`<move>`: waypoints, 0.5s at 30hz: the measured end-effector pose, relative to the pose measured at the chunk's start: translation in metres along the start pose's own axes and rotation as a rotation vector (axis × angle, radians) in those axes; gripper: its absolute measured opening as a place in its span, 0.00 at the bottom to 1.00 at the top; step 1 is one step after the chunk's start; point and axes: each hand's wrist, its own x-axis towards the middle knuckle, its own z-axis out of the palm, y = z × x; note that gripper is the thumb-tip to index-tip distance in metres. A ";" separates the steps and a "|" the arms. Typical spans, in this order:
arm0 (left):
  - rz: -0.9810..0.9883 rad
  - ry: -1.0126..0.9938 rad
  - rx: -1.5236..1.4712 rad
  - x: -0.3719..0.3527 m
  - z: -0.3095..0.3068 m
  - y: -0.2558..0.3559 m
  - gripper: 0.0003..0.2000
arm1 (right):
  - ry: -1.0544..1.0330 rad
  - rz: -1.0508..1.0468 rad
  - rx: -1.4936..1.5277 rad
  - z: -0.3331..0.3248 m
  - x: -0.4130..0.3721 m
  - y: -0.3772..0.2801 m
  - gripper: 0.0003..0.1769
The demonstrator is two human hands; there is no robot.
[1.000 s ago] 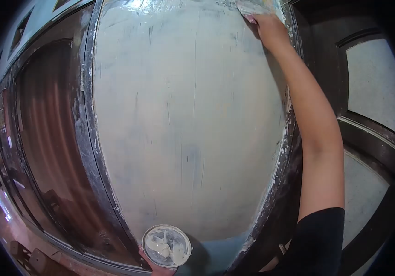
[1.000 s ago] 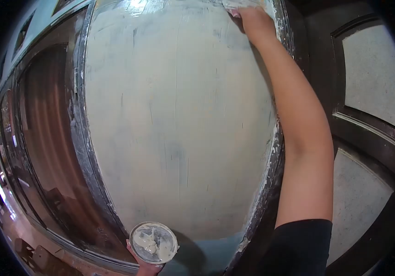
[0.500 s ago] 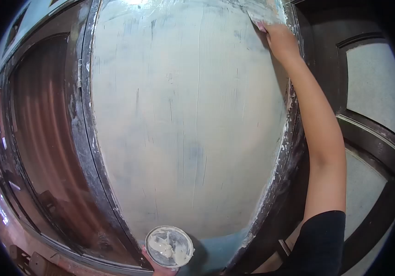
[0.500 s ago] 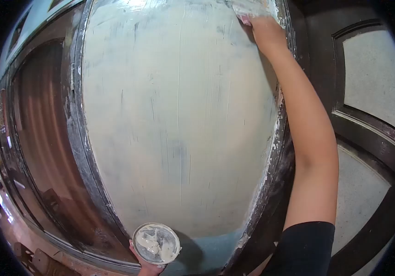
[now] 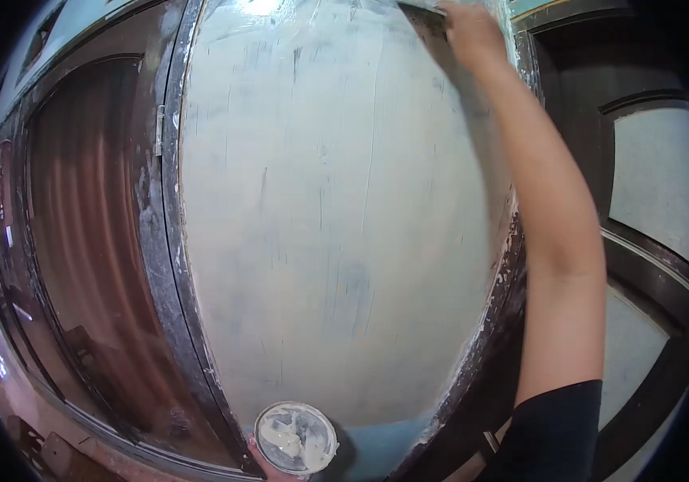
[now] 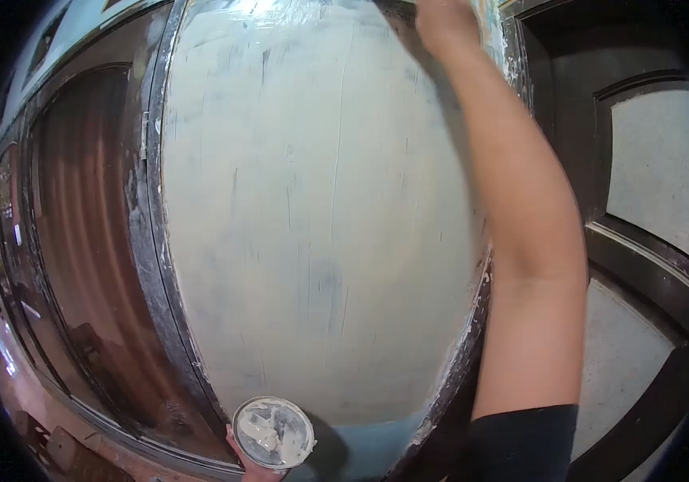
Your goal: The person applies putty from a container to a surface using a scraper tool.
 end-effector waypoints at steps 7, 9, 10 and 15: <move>0.104 0.035 0.095 0.001 -0.053 0.019 0.43 | -0.021 -0.106 0.046 -0.010 -0.031 -0.002 0.15; 0.117 0.066 0.070 -0.004 -0.057 0.026 0.43 | -0.005 -0.061 -0.030 -0.025 -0.016 -0.005 0.18; 0.119 0.060 0.073 -0.006 -0.057 0.029 0.43 | -0.004 -0.058 -0.025 -0.019 -0.009 -0.005 0.18; 0.112 0.025 0.082 -0.013 -0.056 0.032 0.44 | 0.140 -0.103 -0.088 0.034 -0.013 -0.015 0.18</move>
